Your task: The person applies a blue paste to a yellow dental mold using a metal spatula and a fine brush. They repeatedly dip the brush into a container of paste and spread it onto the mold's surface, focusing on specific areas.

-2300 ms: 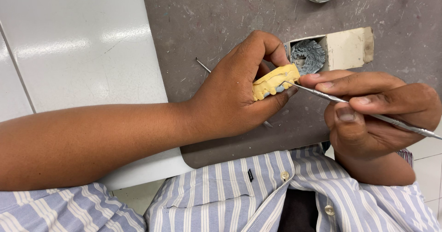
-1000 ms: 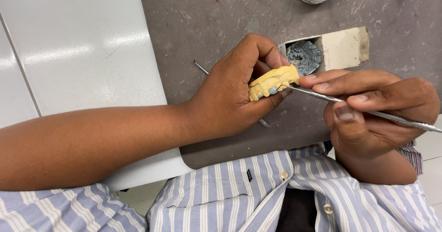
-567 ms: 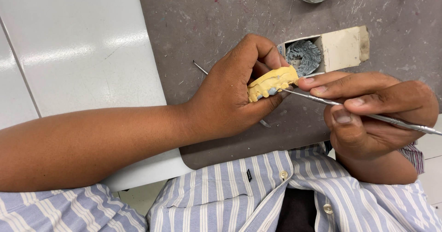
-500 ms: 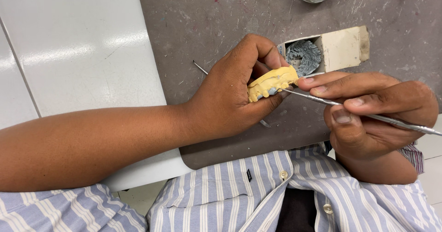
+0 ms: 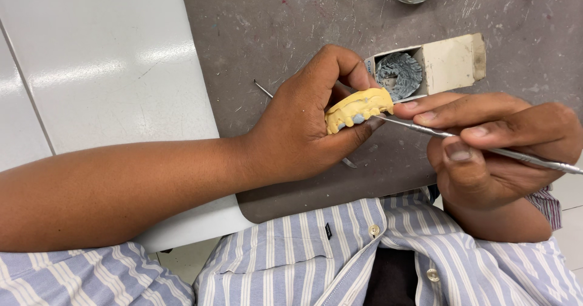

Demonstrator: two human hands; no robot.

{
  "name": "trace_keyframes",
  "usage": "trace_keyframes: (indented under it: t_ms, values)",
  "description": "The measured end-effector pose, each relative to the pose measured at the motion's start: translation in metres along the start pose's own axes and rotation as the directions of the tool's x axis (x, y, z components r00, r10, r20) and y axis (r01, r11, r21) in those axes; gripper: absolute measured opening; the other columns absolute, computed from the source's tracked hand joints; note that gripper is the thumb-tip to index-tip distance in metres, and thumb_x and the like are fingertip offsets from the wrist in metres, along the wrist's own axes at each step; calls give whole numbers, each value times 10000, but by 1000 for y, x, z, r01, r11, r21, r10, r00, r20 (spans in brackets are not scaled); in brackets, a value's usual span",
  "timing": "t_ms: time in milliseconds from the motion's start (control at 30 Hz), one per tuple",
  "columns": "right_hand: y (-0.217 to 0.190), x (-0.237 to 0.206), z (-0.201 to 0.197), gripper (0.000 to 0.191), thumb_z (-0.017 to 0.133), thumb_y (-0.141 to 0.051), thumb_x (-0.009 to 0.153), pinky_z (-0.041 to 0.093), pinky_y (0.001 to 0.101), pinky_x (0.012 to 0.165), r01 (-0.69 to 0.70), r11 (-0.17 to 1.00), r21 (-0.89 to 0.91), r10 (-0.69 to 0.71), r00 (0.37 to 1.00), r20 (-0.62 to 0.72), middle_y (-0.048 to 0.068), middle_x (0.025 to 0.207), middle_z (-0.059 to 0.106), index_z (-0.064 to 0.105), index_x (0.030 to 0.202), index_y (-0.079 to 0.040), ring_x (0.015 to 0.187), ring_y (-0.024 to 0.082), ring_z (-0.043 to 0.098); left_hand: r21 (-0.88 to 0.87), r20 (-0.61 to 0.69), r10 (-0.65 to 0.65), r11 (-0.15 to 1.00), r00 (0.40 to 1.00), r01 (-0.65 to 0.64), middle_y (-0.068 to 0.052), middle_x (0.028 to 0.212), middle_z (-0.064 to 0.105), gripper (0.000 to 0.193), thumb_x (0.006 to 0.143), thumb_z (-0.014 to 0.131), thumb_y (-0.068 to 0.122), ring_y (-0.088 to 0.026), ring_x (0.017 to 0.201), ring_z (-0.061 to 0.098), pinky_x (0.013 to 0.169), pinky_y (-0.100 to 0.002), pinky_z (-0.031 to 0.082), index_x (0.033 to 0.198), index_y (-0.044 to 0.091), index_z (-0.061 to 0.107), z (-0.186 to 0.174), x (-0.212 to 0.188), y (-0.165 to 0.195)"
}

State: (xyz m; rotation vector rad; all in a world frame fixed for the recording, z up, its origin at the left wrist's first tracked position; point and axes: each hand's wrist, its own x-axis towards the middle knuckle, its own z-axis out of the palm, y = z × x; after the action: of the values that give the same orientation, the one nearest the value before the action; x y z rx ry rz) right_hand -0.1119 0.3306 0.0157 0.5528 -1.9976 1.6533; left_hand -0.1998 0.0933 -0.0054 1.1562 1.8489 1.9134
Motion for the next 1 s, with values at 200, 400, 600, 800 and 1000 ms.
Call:
trace_keyframes:
  t_ms: [200, 400, 600, 800, 1000]
  values:
    - [7, -1, -15, 112, 577, 30, 1107, 714, 435, 828, 14, 981, -195, -35, 994, -106, 254, 1079, 677, 504, 1190, 19, 926, 298, 777, -45, -32, -53, 998, 998, 51, -82, 1175, 631, 343, 1082, 732, 124, -108, 1035, 715, 936, -251, 650, 1231, 79, 427, 4, -2, 0]
    - [-4, 4, -17, 173, 631, 142, 1162, 642, 242, 826, -127, 881, -456, 152, 988, 17, 225, 1078, 677, 484, 1095, 79, 957, 212, 736, -50, -41, -52, 997, 998, 50, -133, 1259, 624, 323, 1097, 717, 93, -142, 1152, 693, 1034, -280, 642, 1191, 70, 409, 9, -1, 1]
    - [-11, 14, -6, 129, 703, 137, 1048, 534, 156, 677, -257, 812, -523, 278, 960, -41, 205, 1040, 710, 596, 1040, 67, 852, 127, 706, 9, -8, -69, 998, 998, 69, -153, 1352, 627, 345, 1065, 721, 89, -190, 1243, 719, 1073, -313, 653, 1224, 82, 416, 14, 1, 5]
    - [-12, 9, -10, 128, 687, 140, 1045, 546, 152, 705, -260, 841, -474, 273, 961, -43, 186, 1041, 712, 598, 1036, 48, 881, 110, 710, 59, 5, -74, 996, 997, 73, -161, 1355, 627, 358, 1042, 737, 96, -207, 1228, 724, 1047, -324, 648, 1205, 80, 418, 18, 4, 11]
    - [-10, 11, -22, 161, 677, 107, 1114, 573, 188, 653, -111, 887, -448, 110, 994, -27, 204, 1021, 709, 536, 1046, 67, 841, 161, 742, 54, 17, -90, 995, 996, 89, -165, 1345, 625, 349, 1039, 728, 100, -211, 1224, 722, 1042, -330, 654, 1193, 82, 415, 19, 7, 16]
